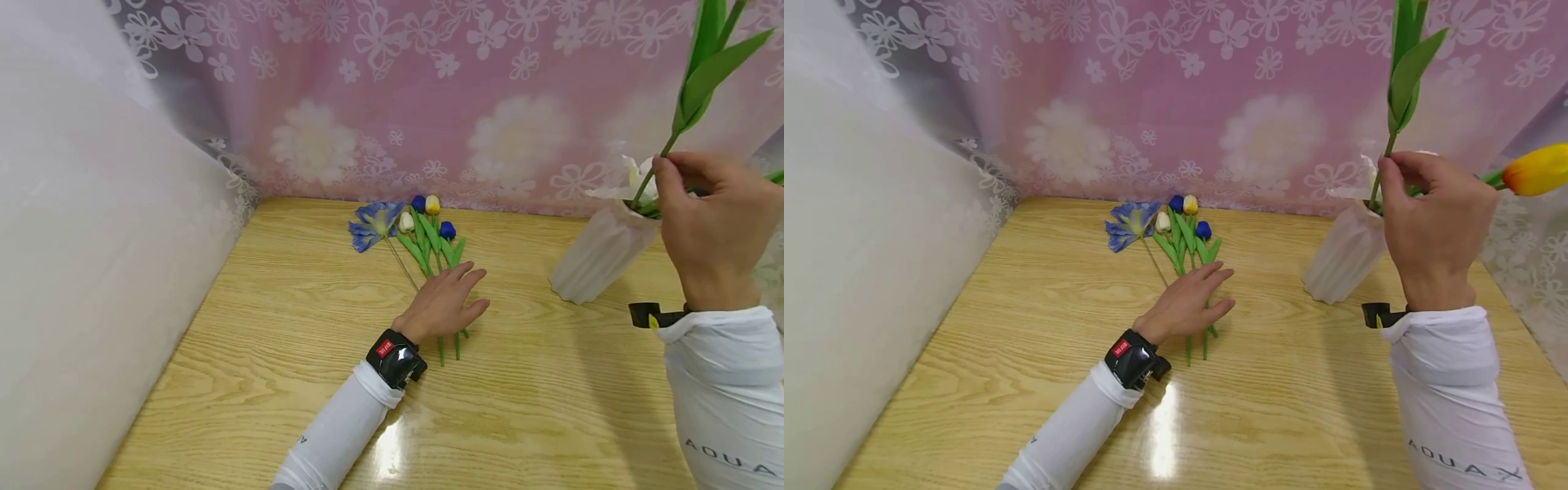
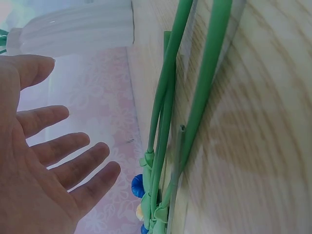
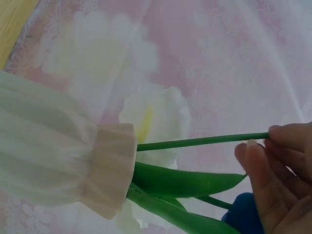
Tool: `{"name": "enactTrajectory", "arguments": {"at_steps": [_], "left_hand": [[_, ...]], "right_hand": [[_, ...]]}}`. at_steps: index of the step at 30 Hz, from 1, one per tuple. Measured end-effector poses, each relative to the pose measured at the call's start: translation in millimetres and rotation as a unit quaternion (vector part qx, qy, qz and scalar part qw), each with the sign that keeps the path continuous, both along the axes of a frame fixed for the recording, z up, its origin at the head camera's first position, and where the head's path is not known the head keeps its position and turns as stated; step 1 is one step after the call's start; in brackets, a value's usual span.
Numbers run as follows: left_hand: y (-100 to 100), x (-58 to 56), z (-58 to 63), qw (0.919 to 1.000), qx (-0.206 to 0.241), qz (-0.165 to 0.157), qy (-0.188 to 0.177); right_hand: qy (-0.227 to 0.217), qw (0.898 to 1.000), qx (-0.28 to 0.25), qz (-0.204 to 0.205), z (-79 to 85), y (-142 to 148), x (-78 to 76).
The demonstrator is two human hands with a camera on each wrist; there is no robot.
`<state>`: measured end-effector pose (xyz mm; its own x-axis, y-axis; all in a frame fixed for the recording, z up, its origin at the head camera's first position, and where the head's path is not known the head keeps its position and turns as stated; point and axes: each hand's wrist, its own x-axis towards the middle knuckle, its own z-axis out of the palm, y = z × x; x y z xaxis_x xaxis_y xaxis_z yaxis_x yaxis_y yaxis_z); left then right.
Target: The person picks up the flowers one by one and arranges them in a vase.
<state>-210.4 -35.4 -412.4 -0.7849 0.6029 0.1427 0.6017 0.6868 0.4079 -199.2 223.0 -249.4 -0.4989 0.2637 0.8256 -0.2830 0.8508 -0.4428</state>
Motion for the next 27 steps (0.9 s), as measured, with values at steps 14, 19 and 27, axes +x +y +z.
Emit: {"name": "enactTrajectory", "arguments": {"at_steps": [14,19,27], "left_hand": [[0,-0.3,0.5,1.0,-0.002,0.005,0.002],[0,-0.9,-0.2,1.0,-0.003,0.005,-0.001],[1,-1.8,0.0,0.9999,-0.007,0.006,0.005]], "right_hand": [[-0.181,0.983,-0.005,-0.042,12.3,12,-2.0],[-0.233,0.972,0.0,-0.033,12.9,19,-2.8],[-0.174,0.984,-0.043,0.011,-0.9,18,3.1]]}}
